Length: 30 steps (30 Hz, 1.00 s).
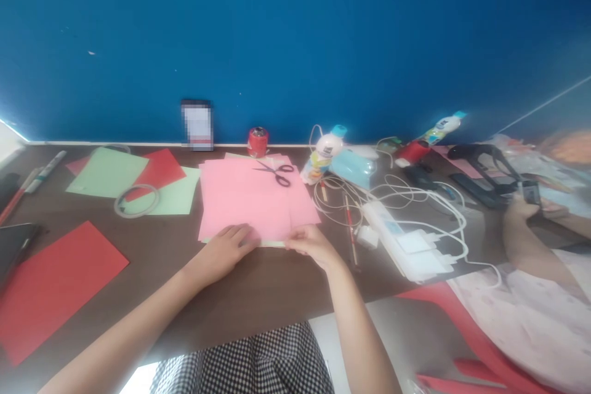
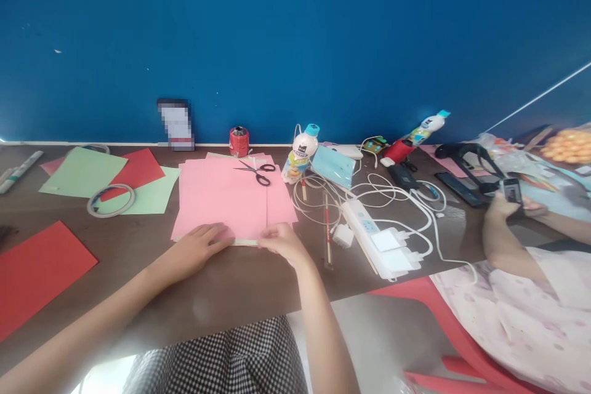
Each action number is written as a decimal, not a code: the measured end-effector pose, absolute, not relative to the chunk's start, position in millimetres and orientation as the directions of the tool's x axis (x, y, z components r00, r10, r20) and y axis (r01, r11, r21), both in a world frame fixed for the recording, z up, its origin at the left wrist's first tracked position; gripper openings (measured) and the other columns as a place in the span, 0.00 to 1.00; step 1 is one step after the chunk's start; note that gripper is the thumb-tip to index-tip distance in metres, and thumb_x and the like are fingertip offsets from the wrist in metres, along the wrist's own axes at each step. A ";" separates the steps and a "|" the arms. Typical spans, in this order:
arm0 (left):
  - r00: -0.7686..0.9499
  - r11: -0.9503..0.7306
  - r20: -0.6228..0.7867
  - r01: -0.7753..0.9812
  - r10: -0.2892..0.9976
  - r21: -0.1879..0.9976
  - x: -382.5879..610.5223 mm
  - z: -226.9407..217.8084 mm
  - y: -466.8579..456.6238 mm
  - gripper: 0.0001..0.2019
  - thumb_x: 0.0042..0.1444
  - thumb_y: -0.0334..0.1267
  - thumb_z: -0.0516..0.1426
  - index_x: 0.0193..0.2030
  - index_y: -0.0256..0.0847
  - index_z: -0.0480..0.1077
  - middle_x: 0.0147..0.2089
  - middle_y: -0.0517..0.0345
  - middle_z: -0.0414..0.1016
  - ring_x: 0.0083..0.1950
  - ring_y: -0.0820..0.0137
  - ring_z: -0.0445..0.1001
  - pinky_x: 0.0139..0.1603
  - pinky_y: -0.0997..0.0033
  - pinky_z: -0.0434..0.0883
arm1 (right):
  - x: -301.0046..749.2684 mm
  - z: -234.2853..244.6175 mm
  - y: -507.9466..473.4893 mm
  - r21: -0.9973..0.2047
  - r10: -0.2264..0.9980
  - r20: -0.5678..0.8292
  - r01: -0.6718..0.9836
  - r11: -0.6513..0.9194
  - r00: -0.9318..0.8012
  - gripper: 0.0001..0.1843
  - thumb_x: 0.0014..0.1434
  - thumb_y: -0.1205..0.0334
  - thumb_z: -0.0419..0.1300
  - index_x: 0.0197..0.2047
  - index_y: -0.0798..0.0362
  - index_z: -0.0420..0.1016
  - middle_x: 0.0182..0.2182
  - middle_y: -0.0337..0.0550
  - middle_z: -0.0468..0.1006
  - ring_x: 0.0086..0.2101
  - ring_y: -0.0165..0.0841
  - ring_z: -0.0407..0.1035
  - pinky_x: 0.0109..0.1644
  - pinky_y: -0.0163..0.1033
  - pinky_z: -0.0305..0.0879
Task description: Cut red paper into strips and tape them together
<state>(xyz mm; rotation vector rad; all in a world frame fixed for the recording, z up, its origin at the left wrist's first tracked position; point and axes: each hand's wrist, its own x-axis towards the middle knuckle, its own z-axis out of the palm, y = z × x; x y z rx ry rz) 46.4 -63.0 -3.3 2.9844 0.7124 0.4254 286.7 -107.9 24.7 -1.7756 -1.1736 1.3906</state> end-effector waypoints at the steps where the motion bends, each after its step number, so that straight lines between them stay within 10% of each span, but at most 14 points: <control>1: 0.856 -0.893 0.253 0.439 0.450 0.101 46.4 -3.6 -63.2 0.18 0.59 0.28 0.45 0.55 0.44 0.58 0.57 0.49 0.60 0.55 0.60 0.60 0.52 0.57 0.65 | 287.3 25.0 -108.2 -0.858 0.899 -0.432 0.278 -0.433 0.066 0.05 0.41 0.64 0.62 0.23 0.57 0.74 0.20 0.41 0.75 0.19 0.24 0.60 0.21 0.29 0.51; 30: 0.881 -0.912 0.244 0.406 0.406 0.051 46.9 -6.0 -63.0 0.23 0.58 0.26 0.46 0.59 0.48 0.54 0.56 0.47 0.59 0.57 0.58 0.59 0.53 0.55 0.63 | 283.3 20.4 -108.8 -0.836 0.911 -0.403 0.372 -0.404 0.085 0.06 0.43 0.63 0.62 0.25 0.57 0.75 0.23 0.44 0.78 0.29 0.34 0.72 0.31 0.33 0.61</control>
